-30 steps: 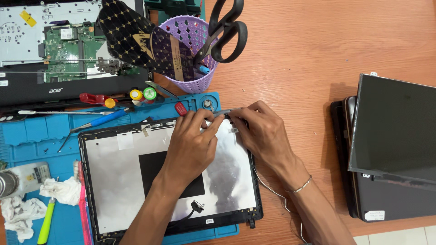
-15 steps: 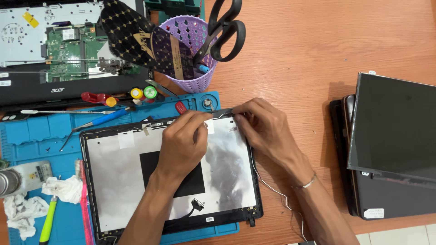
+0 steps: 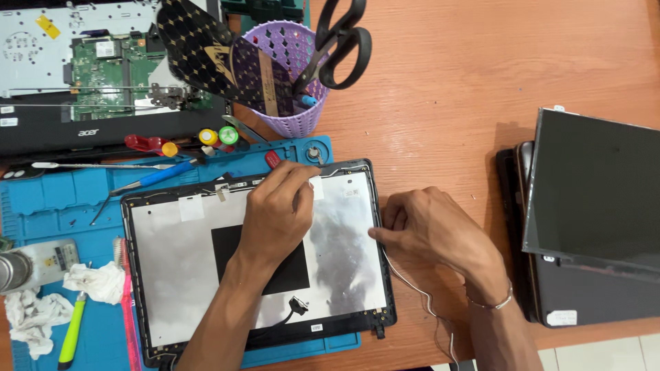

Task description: The person routes wires along the inner edges of a laptop bezel by hand and using a tool. They then pick up a replacement screen panel and align it onto the frame before using a small tool on the bottom corner.

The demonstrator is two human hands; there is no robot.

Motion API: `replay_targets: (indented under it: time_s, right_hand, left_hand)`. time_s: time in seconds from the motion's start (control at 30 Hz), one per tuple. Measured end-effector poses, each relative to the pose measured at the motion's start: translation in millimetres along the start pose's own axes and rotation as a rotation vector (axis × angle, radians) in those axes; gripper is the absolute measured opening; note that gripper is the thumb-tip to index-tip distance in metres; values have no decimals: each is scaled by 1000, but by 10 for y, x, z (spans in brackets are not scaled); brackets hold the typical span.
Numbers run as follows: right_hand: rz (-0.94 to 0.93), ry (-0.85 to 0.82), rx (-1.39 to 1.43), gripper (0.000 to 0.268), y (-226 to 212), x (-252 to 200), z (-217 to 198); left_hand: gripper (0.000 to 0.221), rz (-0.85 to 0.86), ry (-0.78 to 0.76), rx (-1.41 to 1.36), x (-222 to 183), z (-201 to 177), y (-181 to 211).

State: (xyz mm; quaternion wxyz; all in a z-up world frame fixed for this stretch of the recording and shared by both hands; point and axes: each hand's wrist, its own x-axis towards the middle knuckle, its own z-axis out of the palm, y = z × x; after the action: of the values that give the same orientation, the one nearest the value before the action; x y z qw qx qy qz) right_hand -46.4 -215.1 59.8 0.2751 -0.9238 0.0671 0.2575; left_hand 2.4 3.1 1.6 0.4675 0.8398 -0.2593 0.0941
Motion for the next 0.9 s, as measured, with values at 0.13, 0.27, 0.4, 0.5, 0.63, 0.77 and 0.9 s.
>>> replay_targets:
  time_s: [0.13,0.27,0.4,0.5,0.63,0.77,0.9]
  right_hand:
    - [64,-181,-115,29,-44,-75,-27]
    - [60,-219,-195,32,-87,-167,16]
    - [42,-170,-105,23,-48,-313,85]
    - [100,-175,-41,25,12,-399,138]
    - [70,-84,-21,27,56,-435,190]
    - [146,-44,25,28,54,-500,161]
    - [160,-162,391,25,119,-419,200]
  left_hand:
    - [18,25,4,16,9,1,3]
    - [19,21,-6,11,8,2,14]
    - [20,38,-7,10,0,-6,12]
    - [20,27,-12,0,-5,-2,9]
    - [19,46,5,-13,-8,8,-1]
    - [19,36,-4,-17,-18,7,-16]
    - [19,50,-1,-21,-14,12,-18]
